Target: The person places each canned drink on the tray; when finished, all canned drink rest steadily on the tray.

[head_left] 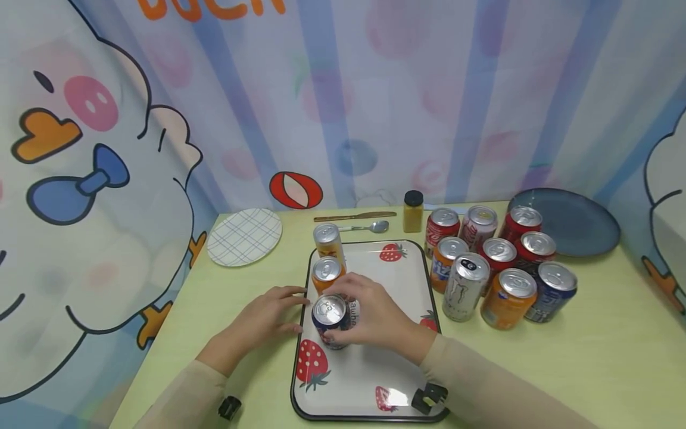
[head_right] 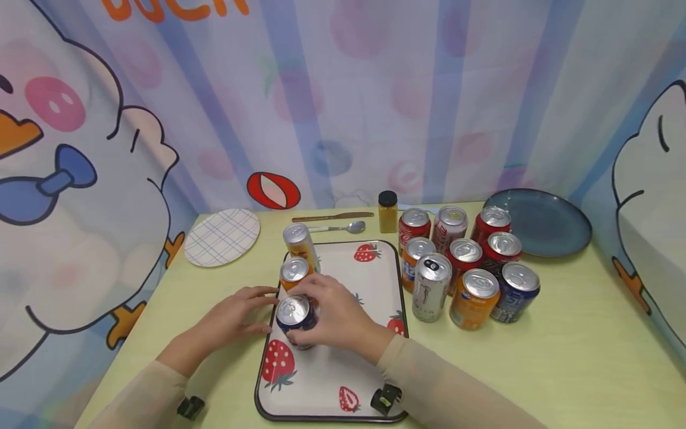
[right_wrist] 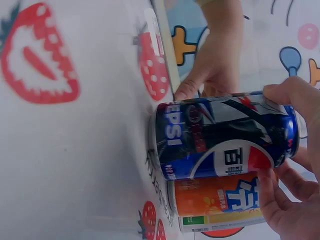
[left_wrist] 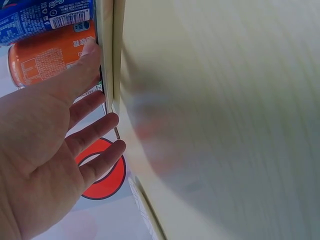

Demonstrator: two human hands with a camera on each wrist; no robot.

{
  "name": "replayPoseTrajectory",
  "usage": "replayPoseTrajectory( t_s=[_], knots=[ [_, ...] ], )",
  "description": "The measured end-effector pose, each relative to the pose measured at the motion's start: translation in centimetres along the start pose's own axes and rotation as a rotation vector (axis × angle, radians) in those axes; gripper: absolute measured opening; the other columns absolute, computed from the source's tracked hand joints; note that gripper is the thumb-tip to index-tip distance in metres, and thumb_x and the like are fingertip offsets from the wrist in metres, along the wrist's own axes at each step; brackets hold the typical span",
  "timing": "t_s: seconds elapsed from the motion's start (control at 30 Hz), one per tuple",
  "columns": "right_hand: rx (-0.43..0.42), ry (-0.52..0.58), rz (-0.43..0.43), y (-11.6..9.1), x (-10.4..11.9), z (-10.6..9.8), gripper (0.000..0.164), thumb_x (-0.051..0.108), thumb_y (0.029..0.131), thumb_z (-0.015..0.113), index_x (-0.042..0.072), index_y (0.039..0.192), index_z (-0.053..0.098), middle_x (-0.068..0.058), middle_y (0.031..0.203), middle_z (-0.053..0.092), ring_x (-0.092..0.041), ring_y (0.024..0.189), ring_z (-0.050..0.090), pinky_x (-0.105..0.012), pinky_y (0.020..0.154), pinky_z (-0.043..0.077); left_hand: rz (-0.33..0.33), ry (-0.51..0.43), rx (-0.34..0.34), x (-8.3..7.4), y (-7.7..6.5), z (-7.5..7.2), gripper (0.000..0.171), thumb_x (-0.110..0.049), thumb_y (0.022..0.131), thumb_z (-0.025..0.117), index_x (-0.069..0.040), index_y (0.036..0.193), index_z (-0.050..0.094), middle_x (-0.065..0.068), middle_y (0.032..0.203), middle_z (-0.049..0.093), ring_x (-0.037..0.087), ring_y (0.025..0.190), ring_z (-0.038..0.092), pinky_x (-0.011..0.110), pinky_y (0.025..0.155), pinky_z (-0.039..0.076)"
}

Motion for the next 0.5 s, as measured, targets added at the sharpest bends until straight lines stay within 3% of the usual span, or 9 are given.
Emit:
replayPoseTrajectory(
  t_s=[0.3,0.5],
  knots=[
    [-0.013,-0.019,0.001,-0.5,-0.2,0.0,0.064,0.032,0.074,0.095,0.017,0.131,0.07,0.004,0.132,0.061,-0.013,0.127,0.059,-0.034,0.104,0.058,0.011,0.034,-0.003,-0.1,0.2,-0.1,0.056,-0.043,0.086,0.082,-0.021,0.136,0.067,0.005,0.154,0.055,0.033,0.141,0.052,0.055,0.115,0.047],
    [-0.038,-0.1,-0.032,-2.2,0.7,-2.7,0.055,0.032,0.078,0.092,0.018,0.127,0.071,0.001,0.139,0.058,-0.017,0.134,0.055,-0.041,0.112,0.052,-0.005,0.015,0.009,0.0,0.1,-0.1,0.056,-0.043,0.087,0.081,-0.023,0.137,0.067,0.004,0.154,0.054,0.032,0.142,0.05,0.056,0.115,0.046]
  ],
)
Point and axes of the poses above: each hand's wrist, its own y-axis towards the middle knuckle, its own z-axis out of the palm, x = y × z, the point moved 5 cm from there along y, towards the middle knuckle
